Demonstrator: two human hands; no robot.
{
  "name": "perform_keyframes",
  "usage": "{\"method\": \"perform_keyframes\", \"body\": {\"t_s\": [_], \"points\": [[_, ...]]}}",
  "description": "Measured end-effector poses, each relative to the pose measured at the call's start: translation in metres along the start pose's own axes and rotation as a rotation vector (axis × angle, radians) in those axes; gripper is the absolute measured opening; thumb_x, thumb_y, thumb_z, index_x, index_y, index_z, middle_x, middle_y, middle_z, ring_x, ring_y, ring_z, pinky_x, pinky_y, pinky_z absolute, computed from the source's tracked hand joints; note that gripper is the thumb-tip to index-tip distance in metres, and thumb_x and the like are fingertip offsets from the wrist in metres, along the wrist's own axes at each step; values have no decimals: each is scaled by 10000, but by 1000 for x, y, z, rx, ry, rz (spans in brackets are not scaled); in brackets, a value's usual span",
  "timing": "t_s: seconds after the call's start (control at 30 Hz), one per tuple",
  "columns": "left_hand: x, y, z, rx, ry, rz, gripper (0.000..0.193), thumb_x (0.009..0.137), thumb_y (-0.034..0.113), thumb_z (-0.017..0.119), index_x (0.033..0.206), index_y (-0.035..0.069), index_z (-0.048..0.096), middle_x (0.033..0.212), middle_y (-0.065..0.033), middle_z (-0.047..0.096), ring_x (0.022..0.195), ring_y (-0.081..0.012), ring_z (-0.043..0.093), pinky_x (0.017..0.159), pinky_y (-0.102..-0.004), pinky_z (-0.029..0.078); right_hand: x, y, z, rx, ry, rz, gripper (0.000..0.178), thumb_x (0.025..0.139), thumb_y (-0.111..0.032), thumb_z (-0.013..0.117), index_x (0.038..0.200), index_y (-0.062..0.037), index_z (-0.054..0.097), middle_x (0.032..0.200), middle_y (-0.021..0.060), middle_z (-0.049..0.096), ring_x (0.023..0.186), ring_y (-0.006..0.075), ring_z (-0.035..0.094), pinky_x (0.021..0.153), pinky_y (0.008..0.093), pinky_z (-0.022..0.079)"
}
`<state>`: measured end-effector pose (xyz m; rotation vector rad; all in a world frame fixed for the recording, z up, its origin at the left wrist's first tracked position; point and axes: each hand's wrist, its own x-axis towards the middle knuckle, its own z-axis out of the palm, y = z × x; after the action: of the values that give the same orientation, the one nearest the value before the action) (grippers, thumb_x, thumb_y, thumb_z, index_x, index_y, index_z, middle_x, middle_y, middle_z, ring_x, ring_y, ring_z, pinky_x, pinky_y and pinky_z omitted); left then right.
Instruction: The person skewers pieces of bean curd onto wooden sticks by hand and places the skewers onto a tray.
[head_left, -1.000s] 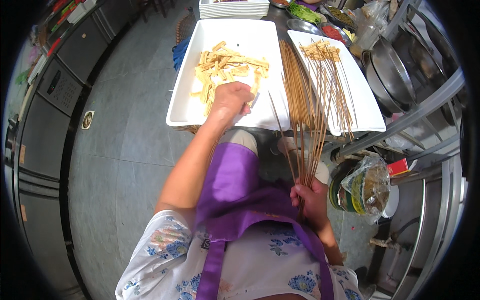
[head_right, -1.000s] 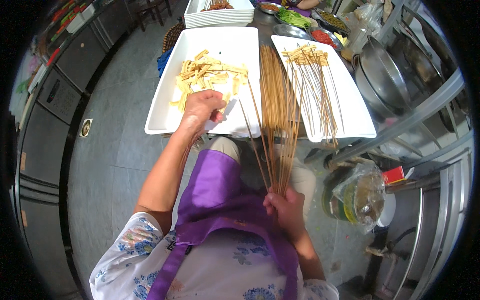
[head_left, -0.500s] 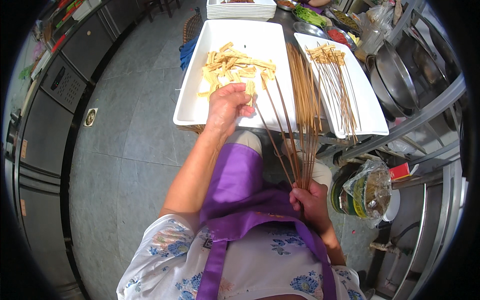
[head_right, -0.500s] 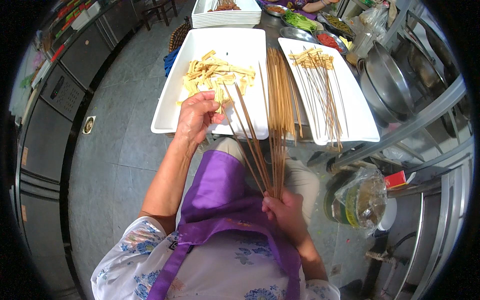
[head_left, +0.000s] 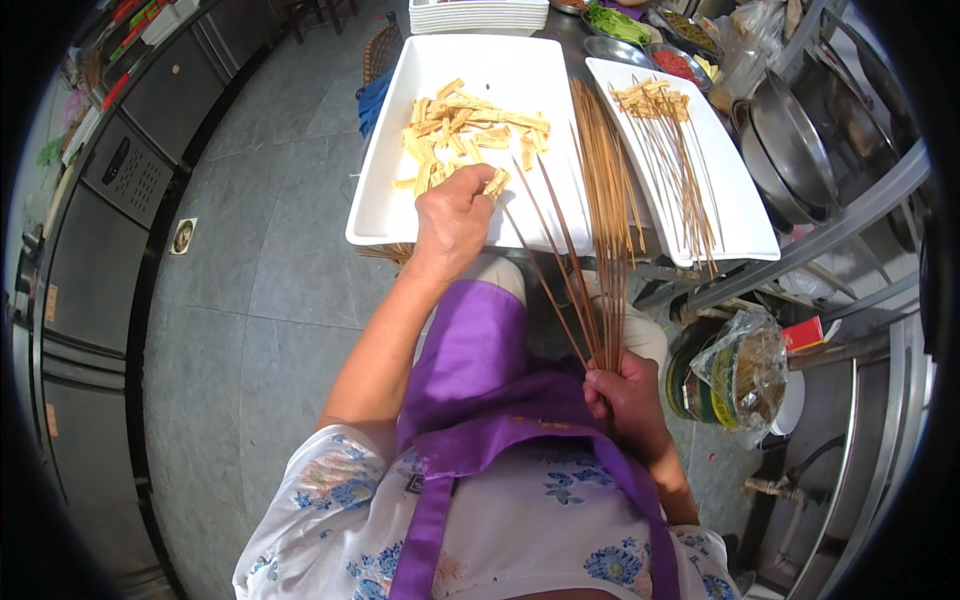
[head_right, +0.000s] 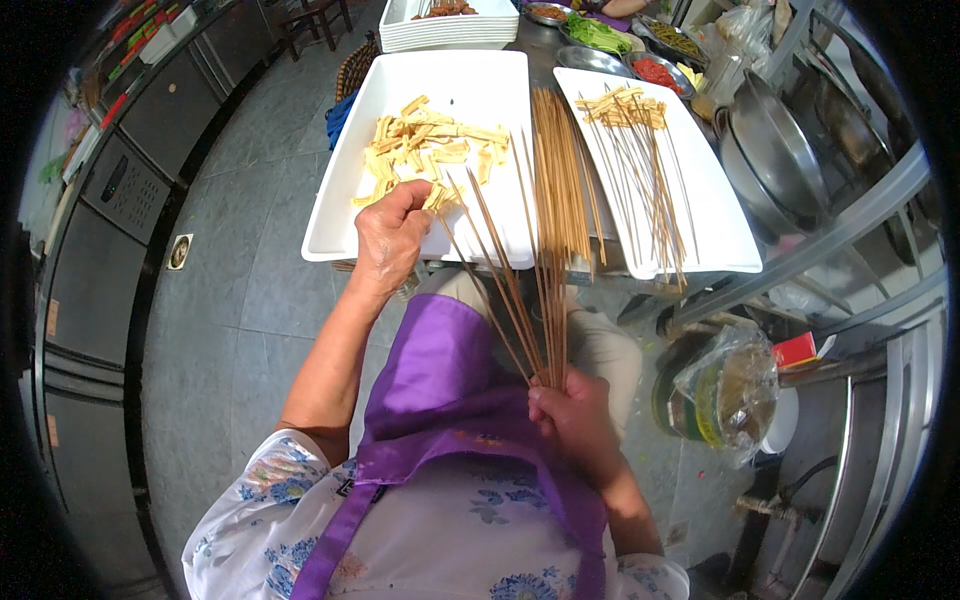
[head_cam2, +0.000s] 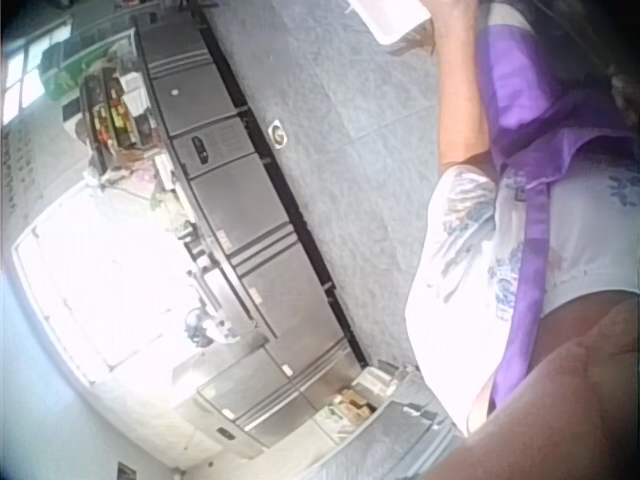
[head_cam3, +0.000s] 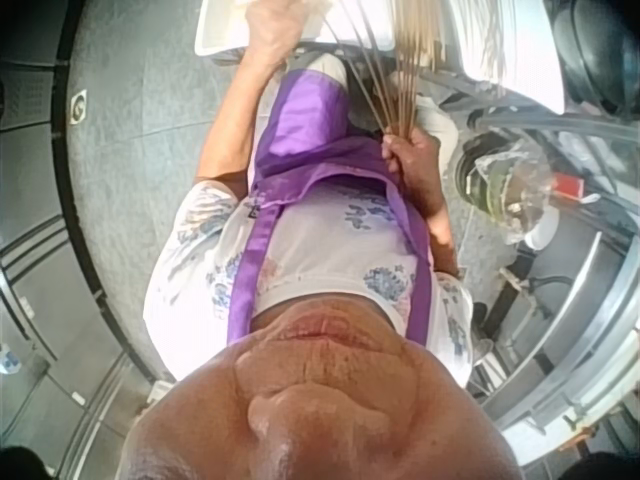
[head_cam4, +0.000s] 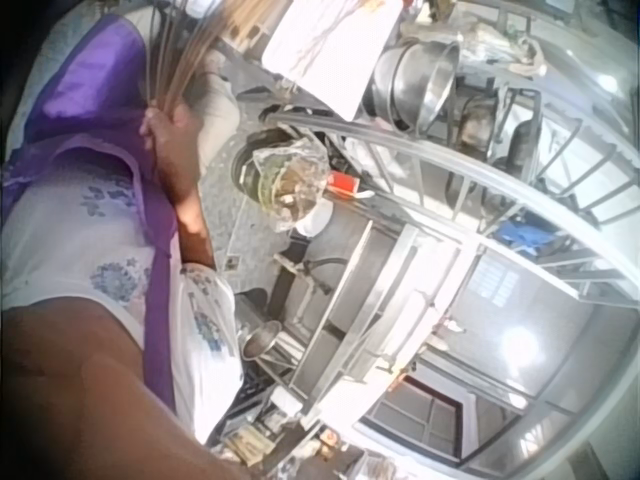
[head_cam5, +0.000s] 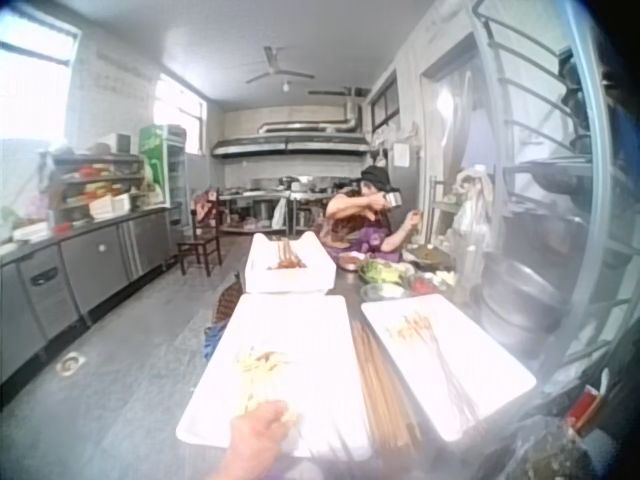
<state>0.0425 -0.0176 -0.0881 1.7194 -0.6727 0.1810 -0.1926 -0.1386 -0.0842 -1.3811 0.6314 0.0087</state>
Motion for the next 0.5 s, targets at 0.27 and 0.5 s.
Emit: {"method": "perform_keyframes", "body": {"t_s": [0.27,0.5], "points": [[-3,-5,-3,140,-30,212,209,723,-38,490,910,-23,579,718,-92,591,645,-138,551,605,-242,444,-5,-4,2,-21,-20,59,59,793,-65,524,830,-20,531,608,4,509,486,52,433,440,183,344],[-10,-9,1,48,-42,87,206,728,-63,481,906,-27,579,689,-64,568,573,-105,510,530,-230,427,-5,-4,9,-33,27,15,41,774,-51,526,805,-25,517,561,13,491,416,45,394,370,172,287]]}}
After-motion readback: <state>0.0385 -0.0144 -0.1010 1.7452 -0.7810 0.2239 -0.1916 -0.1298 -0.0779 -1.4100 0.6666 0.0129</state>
